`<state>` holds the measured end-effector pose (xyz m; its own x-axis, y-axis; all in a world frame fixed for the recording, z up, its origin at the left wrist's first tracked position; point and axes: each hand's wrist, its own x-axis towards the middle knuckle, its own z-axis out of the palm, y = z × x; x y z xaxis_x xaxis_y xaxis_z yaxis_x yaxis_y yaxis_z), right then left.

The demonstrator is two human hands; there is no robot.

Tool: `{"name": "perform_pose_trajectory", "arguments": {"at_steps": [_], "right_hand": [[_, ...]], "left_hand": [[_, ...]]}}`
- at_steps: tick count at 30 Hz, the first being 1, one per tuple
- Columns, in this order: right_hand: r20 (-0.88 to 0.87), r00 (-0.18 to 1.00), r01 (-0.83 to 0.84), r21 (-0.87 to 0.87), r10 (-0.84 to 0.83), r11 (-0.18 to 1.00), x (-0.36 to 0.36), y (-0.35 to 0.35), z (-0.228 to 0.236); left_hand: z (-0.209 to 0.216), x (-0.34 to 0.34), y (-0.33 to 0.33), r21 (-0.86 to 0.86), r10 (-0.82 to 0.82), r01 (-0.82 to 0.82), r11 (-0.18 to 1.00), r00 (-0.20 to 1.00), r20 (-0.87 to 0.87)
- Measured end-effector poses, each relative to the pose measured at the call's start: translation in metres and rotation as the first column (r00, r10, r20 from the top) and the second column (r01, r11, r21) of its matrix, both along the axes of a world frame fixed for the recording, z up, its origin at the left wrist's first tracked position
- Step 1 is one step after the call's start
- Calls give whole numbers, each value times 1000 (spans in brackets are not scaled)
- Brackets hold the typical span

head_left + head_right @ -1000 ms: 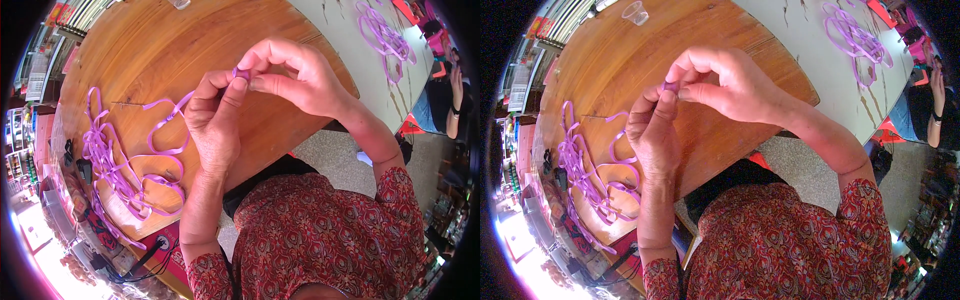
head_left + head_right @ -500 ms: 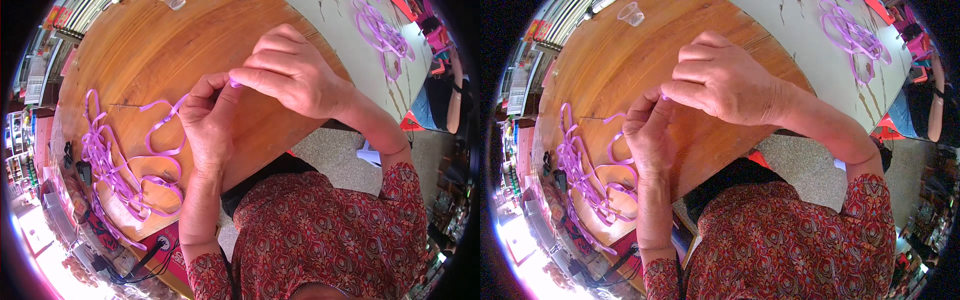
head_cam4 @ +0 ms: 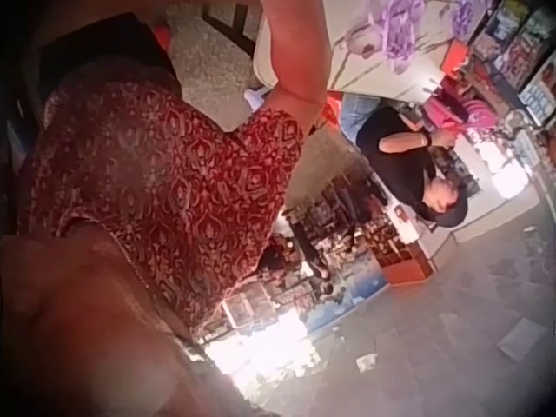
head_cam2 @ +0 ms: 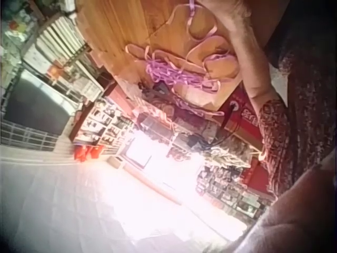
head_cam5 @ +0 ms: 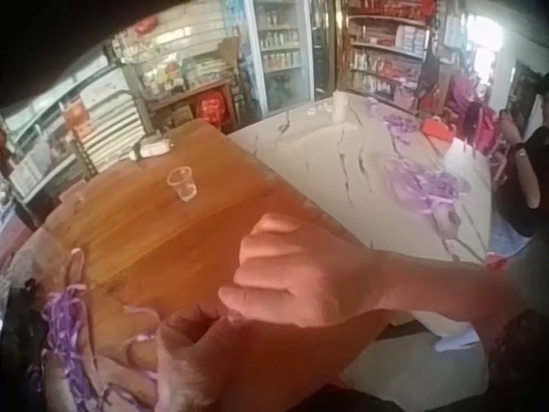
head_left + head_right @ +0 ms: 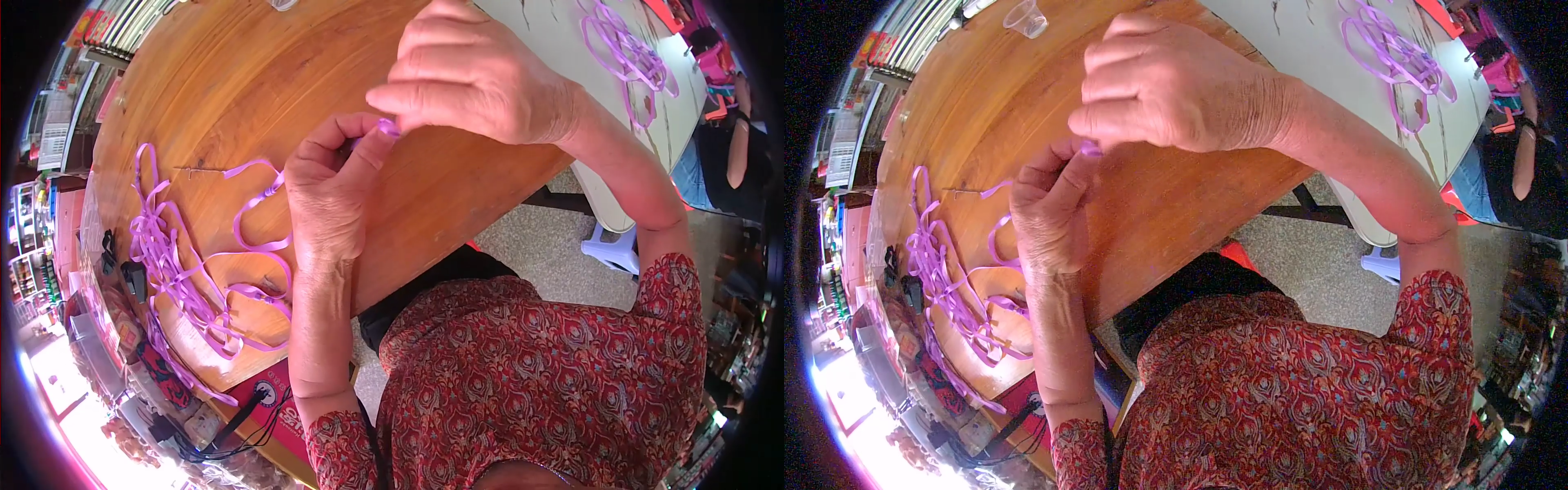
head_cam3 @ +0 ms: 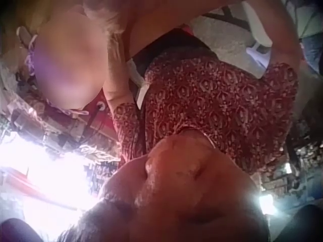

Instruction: The person rolls a purple ribbon into a small coil by hand, then unrolls it and repeats the process with another section of the ribbon.

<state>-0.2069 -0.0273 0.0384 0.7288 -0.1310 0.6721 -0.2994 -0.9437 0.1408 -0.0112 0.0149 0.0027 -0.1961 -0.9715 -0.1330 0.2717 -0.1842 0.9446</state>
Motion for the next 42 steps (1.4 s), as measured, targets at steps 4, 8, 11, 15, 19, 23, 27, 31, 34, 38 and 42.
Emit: {"name": "perform_pose_trajectory", "arguments": {"at_steps": [4, 8, 11, 15, 19, 23, 27, 31, 34, 38, 42], "right_hand": [[182, 971, 125, 159, -154, 979, 1, 3, -18], [288, 937, 15, 537, -200, 844, 10, 19, -20], [289, 924, 18, 623, -252, 782, 12, 22, -21], [310, 883, -49, 808, -353, 587, 13, 27, -22], [316, 831, -201, 938, -457, 282, 15, 29, -14], [315, 842, -279, 949, -439, 146, 17, 29, -19], [421, 828, -266, 876, -369, 402, 18, 32, -26], [465, 824, -168, 748, -325, 642, 20, 33, -26], [457, 845, -86, 630, -279, 772, 19, 32, -25], [444, 867, -127, 635, -226, 762, 16, 32, -26], [484, 853, -221, 675, -197, 704, 14, 31, -24]], "left_hand": [[-4, -6, -1, -94, 65, -63, 994, 998, 26], [-4, -7, 1, -144, 90, -86, 986, 996, 24], [-8, -5, 1, -168, 80, -73, 983, 996, 36], [-7, -7, 0, -198, 68, -58, 978, 997, 42], [-7, -5, 2, -217, -3, -23, 976, 993, -117], [-12, -6, 3, -170, -37, -17, 985, 951, -308], [-13, -5, 0, -140, -19, -25, 990, 951, -308], [-12, -6, 2, -117, -3, -37, 992, 947, -322], [-12, -6, 3, -109, -1, -36, 993, 949, -317], [-13, -5, 3, -83, 16, -45, 996, 947, -322], [-13, -4, 2, -117, -29, -8, 993, 948, -317]]}}
